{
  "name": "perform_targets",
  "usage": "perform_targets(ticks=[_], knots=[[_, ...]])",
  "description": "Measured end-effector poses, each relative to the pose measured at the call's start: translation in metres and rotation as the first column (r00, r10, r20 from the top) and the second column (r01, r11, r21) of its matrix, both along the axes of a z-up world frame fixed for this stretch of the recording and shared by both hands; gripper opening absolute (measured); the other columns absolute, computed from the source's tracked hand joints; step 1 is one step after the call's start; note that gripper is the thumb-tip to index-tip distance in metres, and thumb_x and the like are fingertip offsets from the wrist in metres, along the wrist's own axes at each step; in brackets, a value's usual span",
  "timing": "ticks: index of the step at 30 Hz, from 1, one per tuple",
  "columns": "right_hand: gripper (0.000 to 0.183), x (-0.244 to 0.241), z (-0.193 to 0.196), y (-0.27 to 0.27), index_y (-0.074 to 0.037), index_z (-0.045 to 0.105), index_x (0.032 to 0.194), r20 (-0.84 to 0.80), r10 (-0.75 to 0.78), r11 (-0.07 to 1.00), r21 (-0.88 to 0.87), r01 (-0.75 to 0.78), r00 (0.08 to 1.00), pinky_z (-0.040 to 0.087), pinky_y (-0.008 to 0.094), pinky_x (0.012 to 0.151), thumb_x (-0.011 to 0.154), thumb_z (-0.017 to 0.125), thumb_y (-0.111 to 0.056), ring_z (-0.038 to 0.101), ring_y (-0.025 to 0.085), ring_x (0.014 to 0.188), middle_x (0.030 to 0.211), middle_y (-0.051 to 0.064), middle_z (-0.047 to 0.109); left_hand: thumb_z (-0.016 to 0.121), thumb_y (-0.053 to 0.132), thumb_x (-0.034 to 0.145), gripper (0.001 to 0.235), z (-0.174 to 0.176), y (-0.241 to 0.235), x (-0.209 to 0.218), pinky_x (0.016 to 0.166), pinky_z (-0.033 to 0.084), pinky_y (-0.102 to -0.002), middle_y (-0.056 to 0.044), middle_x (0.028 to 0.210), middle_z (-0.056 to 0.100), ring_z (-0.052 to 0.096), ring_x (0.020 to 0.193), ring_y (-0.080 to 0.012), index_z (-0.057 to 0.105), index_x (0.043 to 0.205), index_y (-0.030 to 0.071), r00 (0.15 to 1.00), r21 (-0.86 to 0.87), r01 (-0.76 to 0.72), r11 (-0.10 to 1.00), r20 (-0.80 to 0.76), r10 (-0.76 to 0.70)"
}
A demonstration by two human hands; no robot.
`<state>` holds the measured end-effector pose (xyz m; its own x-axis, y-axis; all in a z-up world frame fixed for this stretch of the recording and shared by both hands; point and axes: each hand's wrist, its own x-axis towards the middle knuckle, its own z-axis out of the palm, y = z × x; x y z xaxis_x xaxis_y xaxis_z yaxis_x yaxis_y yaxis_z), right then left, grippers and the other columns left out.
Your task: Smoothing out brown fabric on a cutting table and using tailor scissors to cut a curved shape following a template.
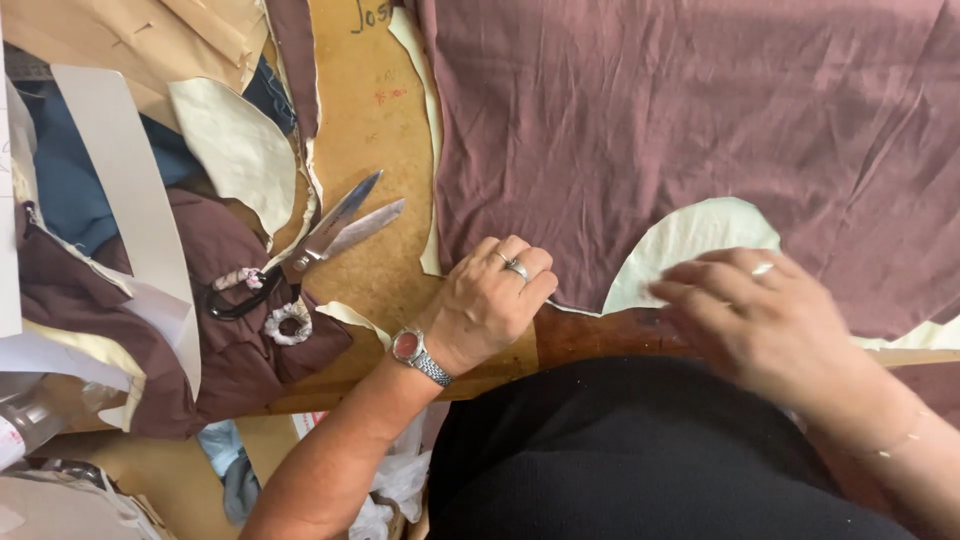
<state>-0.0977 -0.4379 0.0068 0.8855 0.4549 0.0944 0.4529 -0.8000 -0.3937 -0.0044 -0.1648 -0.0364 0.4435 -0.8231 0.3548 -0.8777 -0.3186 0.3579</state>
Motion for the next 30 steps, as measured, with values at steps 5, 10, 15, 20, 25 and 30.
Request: perform_targets(ticks=[5,10,15,20,25,30], knots=[[0.013,0.022,-0.024,0.038,-0.007,0.067,0.107,0.185,0.255,0.966,0.002,-0.260,0.949,0.052,0.040,0.088,0.100,0.057,-0.010,0.066,0.030,0.101,0.110,0.012,0.066,0.057,0.004,0.096,0.014,-0.001,0.003,0.000,0.065,0.042,-0.037,-0.008,0.086,0.057,0.054,0.077,-0.0264,0.059,0.082,0.007,0.995,-0.072,0.003,0.997,-0.098,-0.010],[0.021,0.046,-0.015,0.041,-0.007,0.069,0.088,0.173,0.157,0.961,0.199,-0.191,0.972,0.053,0.036,0.070,0.102,0.054,-0.012,0.065,0.029,0.079,0.086,0.009,0.065,0.056,0.044,0.101,0.044,0.005,0.007,0.001,0.071,0.046,-0.041,-0.011,0.093,0.056,0.058,0.088,-0.0302,0.066,0.102,0.002,0.972,-0.122,-0.023,0.992,-0.233,-0.006],[0.017,0.049,-0.024,0.025,-0.007,0.069,0.094,0.043,0.404,0.910,0.079,-0.406,0.914,0.050,0.038,0.070,0.101,0.061,-0.020,0.065,0.027,0.085,0.109,0.009,0.070,0.072,0.046,0.093,0.040,0.008,0.007,0.004,0.072,0.043,-0.041,-0.007,0.099,0.060,0.055,0.085,-0.0271,0.067,0.096,0.007,0.967,0.014,-0.001,1.000,-0.254,0.004],[0.017,0.045,-0.030,0.020,-0.009,0.069,0.107,0.052,0.444,0.895,0.010,-0.445,0.894,0.050,0.038,0.074,0.101,0.058,-0.021,0.065,0.026,0.091,0.116,0.010,0.067,0.086,0.040,0.084,0.039,0.007,0.006,0.006,0.072,0.043,-0.040,-0.007,0.098,0.060,0.055,0.084,-0.0265,0.067,0.096,0.008,0.962,0.038,0.014,0.999,-0.271,-0.003],[0.013,0.042,-0.033,0.021,-0.008,0.069,0.102,0.148,0.454,0.891,-0.064,-0.449,0.879,0.053,0.037,0.073,0.101,0.059,-0.016,0.066,0.026,0.088,0.112,0.011,0.069,0.088,0.036,0.081,0.037,0.009,0.004,0.007,0.071,0.040,-0.040,-0.006,0.096,0.060,0.053,0.082,-0.0267,0.066,0.095,0.009,0.955,0.052,0.022,0.998,-0.295,-0.005],[0.012,0.058,-0.025,0.028,-0.014,0.072,0.092,-0.051,0.306,0.917,0.283,-0.280,0.951,0.050,0.037,0.069,0.098,0.064,-0.022,0.061,0.025,0.077,0.100,0.003,0.069,0.063,0.055,0.094,0.048,0.014,-0.001,0.007,0.067,0.039,-0.042,-0.008,0.094,0.059,0.053,0.080,-0.0281,0.067,0.090,0.007,0.945,0.067,-0.003,0.998,-0.327,0.025]])
